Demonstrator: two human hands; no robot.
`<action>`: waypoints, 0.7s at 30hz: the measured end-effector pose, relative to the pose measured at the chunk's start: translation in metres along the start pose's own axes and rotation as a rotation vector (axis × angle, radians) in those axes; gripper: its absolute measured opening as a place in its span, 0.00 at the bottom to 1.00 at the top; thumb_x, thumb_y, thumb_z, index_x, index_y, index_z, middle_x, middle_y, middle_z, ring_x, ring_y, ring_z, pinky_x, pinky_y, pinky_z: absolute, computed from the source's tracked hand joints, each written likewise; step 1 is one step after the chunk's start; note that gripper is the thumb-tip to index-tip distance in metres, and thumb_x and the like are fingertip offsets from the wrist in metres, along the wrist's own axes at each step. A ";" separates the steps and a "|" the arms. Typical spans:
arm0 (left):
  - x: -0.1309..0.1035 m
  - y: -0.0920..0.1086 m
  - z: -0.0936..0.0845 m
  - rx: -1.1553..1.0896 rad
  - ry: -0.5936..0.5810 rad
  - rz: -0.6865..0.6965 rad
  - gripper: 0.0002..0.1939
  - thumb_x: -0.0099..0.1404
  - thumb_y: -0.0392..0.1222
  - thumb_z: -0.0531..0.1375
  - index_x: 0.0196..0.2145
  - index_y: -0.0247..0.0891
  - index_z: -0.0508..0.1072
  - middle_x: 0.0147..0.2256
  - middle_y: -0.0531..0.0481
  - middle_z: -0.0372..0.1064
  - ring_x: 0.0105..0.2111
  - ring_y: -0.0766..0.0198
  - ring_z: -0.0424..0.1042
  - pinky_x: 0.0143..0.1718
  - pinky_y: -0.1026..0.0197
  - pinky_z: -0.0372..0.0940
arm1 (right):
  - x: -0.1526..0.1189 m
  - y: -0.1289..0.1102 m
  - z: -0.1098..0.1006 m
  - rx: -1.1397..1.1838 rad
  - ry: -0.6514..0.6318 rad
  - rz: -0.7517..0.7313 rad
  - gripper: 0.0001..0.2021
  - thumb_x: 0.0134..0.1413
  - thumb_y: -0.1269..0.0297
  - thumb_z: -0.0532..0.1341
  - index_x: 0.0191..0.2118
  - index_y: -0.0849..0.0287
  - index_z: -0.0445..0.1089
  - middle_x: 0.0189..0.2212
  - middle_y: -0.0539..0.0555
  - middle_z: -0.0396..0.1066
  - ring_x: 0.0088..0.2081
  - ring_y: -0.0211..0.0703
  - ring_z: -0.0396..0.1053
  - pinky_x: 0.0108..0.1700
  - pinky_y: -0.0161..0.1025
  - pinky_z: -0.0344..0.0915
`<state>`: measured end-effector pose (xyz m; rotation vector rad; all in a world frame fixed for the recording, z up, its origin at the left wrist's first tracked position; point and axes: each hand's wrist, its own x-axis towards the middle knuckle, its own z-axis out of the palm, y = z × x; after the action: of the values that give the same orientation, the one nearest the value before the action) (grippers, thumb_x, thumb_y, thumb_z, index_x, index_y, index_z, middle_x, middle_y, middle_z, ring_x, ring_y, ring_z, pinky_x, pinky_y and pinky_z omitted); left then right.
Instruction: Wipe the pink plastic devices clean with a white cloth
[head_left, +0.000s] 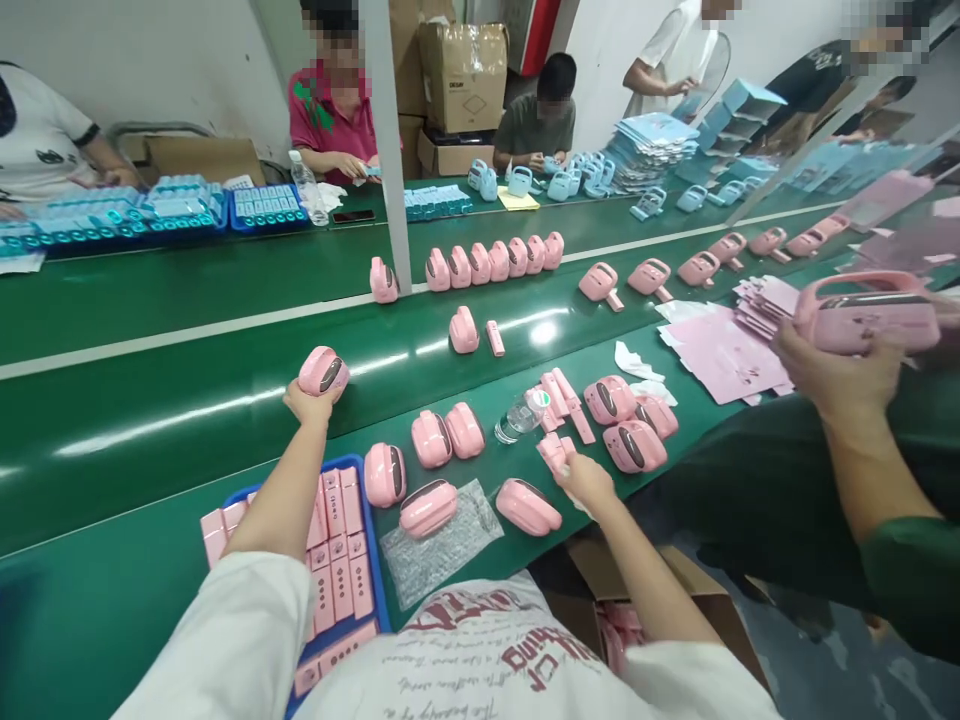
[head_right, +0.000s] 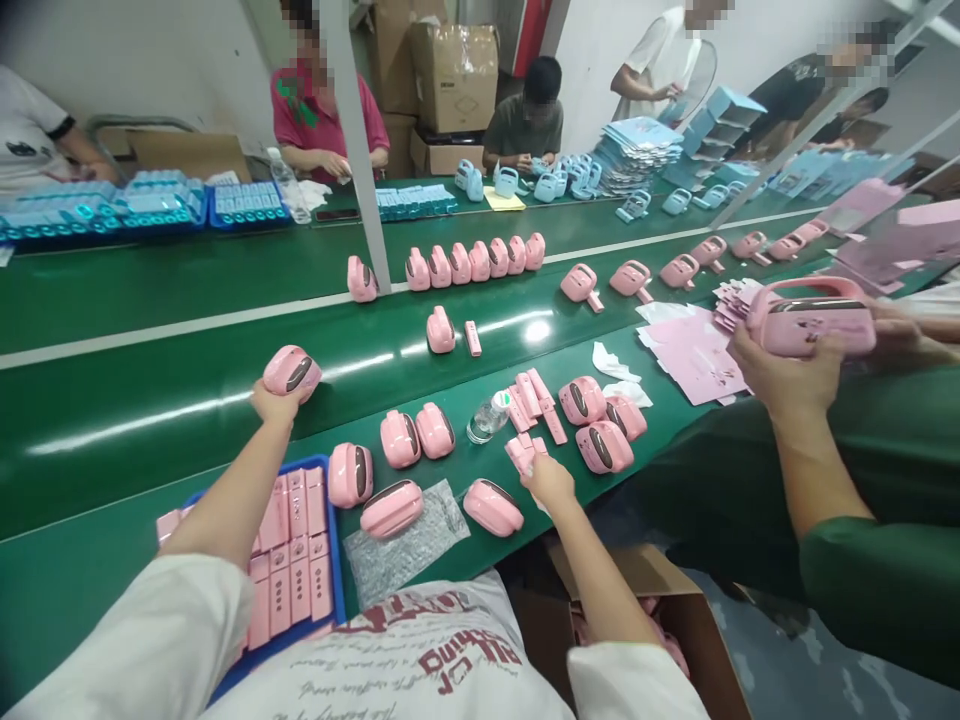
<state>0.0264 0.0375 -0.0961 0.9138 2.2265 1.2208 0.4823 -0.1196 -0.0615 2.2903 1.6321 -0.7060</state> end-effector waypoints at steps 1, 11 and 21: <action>0.003 -0.003 0.002 -0.002 0.039 -0.026 0.38 0.38 0.36 0.70 0.48 0.35 0.60 0.53 0.38 0.56 0.55 0.47 0.61 0.58 0.44 0.56 | -0.009 0.005 -0.010 0.006 -0.016 -0.020 0.12 0.52 0.62 0.61 0.39 0.64 0.70 0.39 0.62 0.75 0.42 0.51 0.73 0.37 0.39 0.62; 0.004 -0.018 0.003 0.056 -0.052 -0.167 0.46 0.40 0.38 0.70 0.54 0.29 0.53 0.55 0.27 0.50 0.60 0.38 0.52 0.59 0.37 0.52 | 0.011 -0.175 -0.058 0.595 -0.164 -0.543 0.10 0.38 0.66 0.70 0.23 0.61 0.67 0.20 0.45 0.65 0.28 0.37 0.65 0.35 0.35 0.62; -0.151 -0.057 -0.052 0.154 -0.548 0.261 0.33 0.48 0.54 0.63 0.49 0.35 0.64 0.51 0.37 0.63 0.56 0.44 0.61 0.60 0.39 0.52 | 0.124 -0.324 -0.012 1.087 -0.266 -0.347 0.17 0.62 0.58 0.57 0.52 0.61 0.66 0.51 0.56 0.67 0.48 0.46 0.69 0.48 0.48 0.69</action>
<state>0.0768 -0.1236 -0.1087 1.4371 1.8115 0.7745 0.2148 0.0997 -0.0887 2.2756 1.7444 -2.3239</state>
